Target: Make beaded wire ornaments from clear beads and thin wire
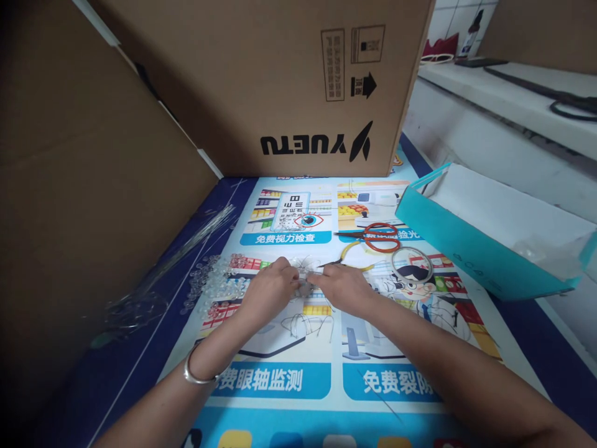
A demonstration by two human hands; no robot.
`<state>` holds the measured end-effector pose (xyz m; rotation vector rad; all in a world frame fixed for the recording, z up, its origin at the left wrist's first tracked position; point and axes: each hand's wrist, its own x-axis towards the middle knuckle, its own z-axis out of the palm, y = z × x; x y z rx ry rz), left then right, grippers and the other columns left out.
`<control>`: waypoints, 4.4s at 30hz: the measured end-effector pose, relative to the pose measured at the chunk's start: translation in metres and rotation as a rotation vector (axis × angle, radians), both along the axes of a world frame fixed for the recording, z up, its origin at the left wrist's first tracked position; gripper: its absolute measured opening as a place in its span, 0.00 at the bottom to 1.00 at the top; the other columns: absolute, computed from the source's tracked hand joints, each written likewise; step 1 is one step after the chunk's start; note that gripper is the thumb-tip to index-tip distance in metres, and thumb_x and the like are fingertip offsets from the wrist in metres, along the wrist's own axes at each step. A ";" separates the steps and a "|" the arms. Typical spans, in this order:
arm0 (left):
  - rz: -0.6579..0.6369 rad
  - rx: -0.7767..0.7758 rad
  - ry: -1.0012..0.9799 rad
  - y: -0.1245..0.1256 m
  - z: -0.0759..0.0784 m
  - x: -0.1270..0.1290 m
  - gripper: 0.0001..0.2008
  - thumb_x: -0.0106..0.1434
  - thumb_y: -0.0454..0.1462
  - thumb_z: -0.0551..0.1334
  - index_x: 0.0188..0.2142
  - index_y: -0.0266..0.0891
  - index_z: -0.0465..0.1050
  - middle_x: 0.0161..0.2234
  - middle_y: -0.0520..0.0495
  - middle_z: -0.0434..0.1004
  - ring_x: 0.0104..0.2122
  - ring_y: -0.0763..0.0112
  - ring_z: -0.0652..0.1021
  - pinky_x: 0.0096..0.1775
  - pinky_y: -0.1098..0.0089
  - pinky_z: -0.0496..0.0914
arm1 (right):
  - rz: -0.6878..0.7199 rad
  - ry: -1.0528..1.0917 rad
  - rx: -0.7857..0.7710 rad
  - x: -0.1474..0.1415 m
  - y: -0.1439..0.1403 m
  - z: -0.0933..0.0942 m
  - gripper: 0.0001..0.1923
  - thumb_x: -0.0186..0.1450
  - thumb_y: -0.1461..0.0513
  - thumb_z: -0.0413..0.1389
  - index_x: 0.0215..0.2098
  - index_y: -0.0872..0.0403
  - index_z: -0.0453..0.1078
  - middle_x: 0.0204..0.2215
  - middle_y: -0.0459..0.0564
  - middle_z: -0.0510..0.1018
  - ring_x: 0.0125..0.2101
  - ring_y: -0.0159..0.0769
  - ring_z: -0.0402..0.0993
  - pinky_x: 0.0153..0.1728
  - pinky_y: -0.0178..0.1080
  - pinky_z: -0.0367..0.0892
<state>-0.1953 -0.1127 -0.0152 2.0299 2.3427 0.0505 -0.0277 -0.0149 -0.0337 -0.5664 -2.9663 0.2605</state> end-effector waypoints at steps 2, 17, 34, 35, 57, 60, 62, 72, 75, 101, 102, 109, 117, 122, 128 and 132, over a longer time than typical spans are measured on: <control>0.016 -0.010 -0.043 0.001 -0.002 -0.002 0.08 0.61 0.37 0.54 0.34 0.38 0.71 0.35 0.45 0.66 0.35 0.66 0.71 0.36 0.68 0.63 | 0.018 -0.018 -0.004 0.000 0.001 0.001 0.16 0.66 0.58 0.43 0.49 0.42 0.65 0.33 0.47 0.72 0.35 0.32 0.67 0.32 0.33 0.57; 0.017 0.014 -0.384 0.004 -0.006 -0.016 0.08 0.60 0.37 0.54 0.30 0.38 0.70 0.34 0.47 0.66 0.34 0.69 0.71 0.36 0.71 0.64 | -0.054 -0.063 -0.143 -0.005 0.002 0.006 0.16 0.65 0.53 0.46 0.49 0.43 0.65 0.38 0.47 0.72 0.40 0.35 0.68 0.35 0.34 0.58; 0.002 -0.180 -0.051 0.018 0.012 0.000 0.10 0.58 0.37 0.55 0.33 0.35 0.73 0.34 0.37 0.73 0.33 0.58 0.75 0.33 0.64 0.65 | -0.073 -0.079 -0.105 -0.008 -0.003 0.011 0.14 0.65 0.55 0.46 0.46 0.46 0.66 0.36 0.47 0.72 0.39 0.35 0.67 0.32 0.34 0.56; 0.011 -0.189 -0.064 0.019 0.012 -0.001 0.10 0.57 0.37 0.55 0.33 0.36 0.73 0.34 0.38 0.74 0.32 0.58 0.75 0.32 0.65 0.65 | -0.078 -0.089 -0.105 -0.008 -0.003 0.012 0.14 0.65 0.55 0.46 0.46 0.46 0.66 0.36 0.47 0.72 0.39 0.35 0.67 0.32 0.34 0.56; -0.223 0.153 -0.570 -0.025 -0.004 0.016 0.09 0.60 0.32 0.55 0.34 0.41 0.73 0.36 0.47 0.69 0.39 0.69 0.70 0.43 0.68 0.65 | -0.084 -0.020 -0.148 -0.005 -0.002 0.007 0.16 0.63 0.58 0.47 0.50 0.45 0.63 0.40 0.47 0.72 0.42 0.35 0.66 0.36 0.34 0.58; -0.199 0.208 -0.600 -0.031 -0.012 0.014 0.08 0.61 0.33 0.55 0.35 0.41 0.72 0.38 0.46 0.69 0.40 0.69 0.70 0.43 0.68 0.66 | -0.074 0.004 -0.151 -0.004 -0.002 0.005 0.15 0.63 0.58 0.46 0.48 0.45 0.64 0.38 0.47 0.72 0.40 0.35 0.67 0.36 0.35 0.58; -0.208 0.225 -0.657 -0.033 -0.013 0.010 0.07 0.60 0.32 0.56 0.37 0.41 0.71 0.39 0.46 0.69 0.42 0.69 0.70 0.44 0.68 0.66 | -0.066 0.023 -0.144 -0.003 -0.002 0.004 0.16 0.63 0.58 0.46 0.48 0.45 0.64 0.37 0.47 0.73 0.40 0.35 0.67 0.35 0.35 0.58; -0.161 0.415 -0.660 -0.039 0.001 -0.008 0.09 0.62 0.34 0.54 0.41 0.41 0.70 0.40 0.45 0.73 0.44 0.68 0.71 0.47 0.65 0.65 | -0.078 0.338 -0.263 0.004 0.001 -0.003 0.15 0.62 0.62 0.47 0.46 0.50 0.67 0.39 0.46 0.74 0.37 0.31 0.69 0.39 0.34 0.62; -0.005 0.513 -0.618 -0.038 0.008 -0.013 0.10 0.63 0.35 0.53 0.43 0.41 0.68 0.44 0.45 0.72 0.47 0.67 0.70 0.49 0.64 0.65 | -0.150 0.466 -0.288 0.005 0.002 0.006 0.13 0.63 0.63 0.45 0.43 0.51 0.68 0.36 0.47 0.75 0.37 0.31 0.69 0.40 0.35 0.63; -0.172 0.077 -0.154 -0.029 -0.033 -0.024 0.42 0.58 0.58 0.46 0.63 0.37 0.34 0.62 0.40 0.44 0.62 0.60 0.46 0.58 0.55 0.42 | 0.174 0.028 -0.098 -0.015 0.013 -0.012 0.39 0.64 0.48 0.43 0.64 0.57 0.33 0.62 0.56 0.45 0.61 0.40 0.38 0.59 0.46 0.41; -0.176 0.071 -0.160 -0.029 -0.033 -0.026 0.43 0.57 0.58 0.47 0.63 0.37 0.34 0.63 0.40 0.44 0.62 0.60 0.46 0.58 0.55 0.42 | 0.179 0.016 -0.111 -0.014 0.015 -0.010 0.39 0.63 0.47 0.43 0.64 0.57 0.33 0.62 0.56 0.45 0.61 0.41 0.38 0.59 0.46 0.41; -0.172 0.061 -0.232 -0.028 -0.033 -0.031 0.46 0.55 0.58 0.53 0.63 0.41 0.31 0.63 0.42 0.44 0.62 0.60 0.47 0.58 0.55 0.43 | 0.188 0.022 -0.233 -0.013 0.021 -0.004 0.47 0.57 0.41 0.47 0.64 0.55 0.33 0.62 0.55 0.45 0.60 0.44 0.42 0.57 0.47 0.44; -0.171 0.046 -0.298 -0.029 -0.031 -0.034 0.41 0.56 0.53 0.55 0.62 0.43 0.36 0.62 0.44 0.47 0.61 0.61 0.47 0.58 0.56 0.43 | 0.161 0.053 -0.279 -0.014 0.021 -0.007 0.47 0.54 0.41 0.51 0.63 0.53 0.38 0.61 0.55 0.50 0.59 0.45 0.45 0.56 0.48 0.45; -0.146 0.032 -0.335 -0.030 -0.029 -0.037 0.39 0.57 0.51 0.55 0.62 0.45 0.37 0.62 0.45 0.46 0.61 0.62 0.48 0.59 0.57 0.44 | 0.156 0.045 -0.264 -0.015 0.019 -0.006 0.44 0.57 0.43 0.50 0.63 0.52 0.39 0.61 0.55 0.50 0.60 0.45 0.44 0.56 0.48 0.45; -0.119 0.013 -0.370 -0.032 -0.027 -0.041 0.37 0.58 0.49 0.56 0.62 0.46 0.39 0.63 0.46 0.45 0.61 0.61 0.48 0.58 0.56 0.45 | 0.151 0.037 -0.235 -0.017 0.020 -0.007 0.42 0.58 0.44 0.49 0.63 0.52 0.39 0.61 0.53 0.49 0.60 0.44 0.43 0.57 0.48 0.45; -0.106 0.014 -0.391 -0.035 -0.022 -0.044 0.39 0.56 0.49 0.58 0.62 0.45 0.41 0.62 0.45 0.48 0.61 0.59 0.50 0.58 0.56 0.47 | 0.156 0.048 -0.230 -0.016 0.019 -0.007 0.42 0.58 0.44 0.49 0.63 0.52 0.39 0.61 0.52 0.49 0.60 0.45 0.44 0.57 0.48 0.45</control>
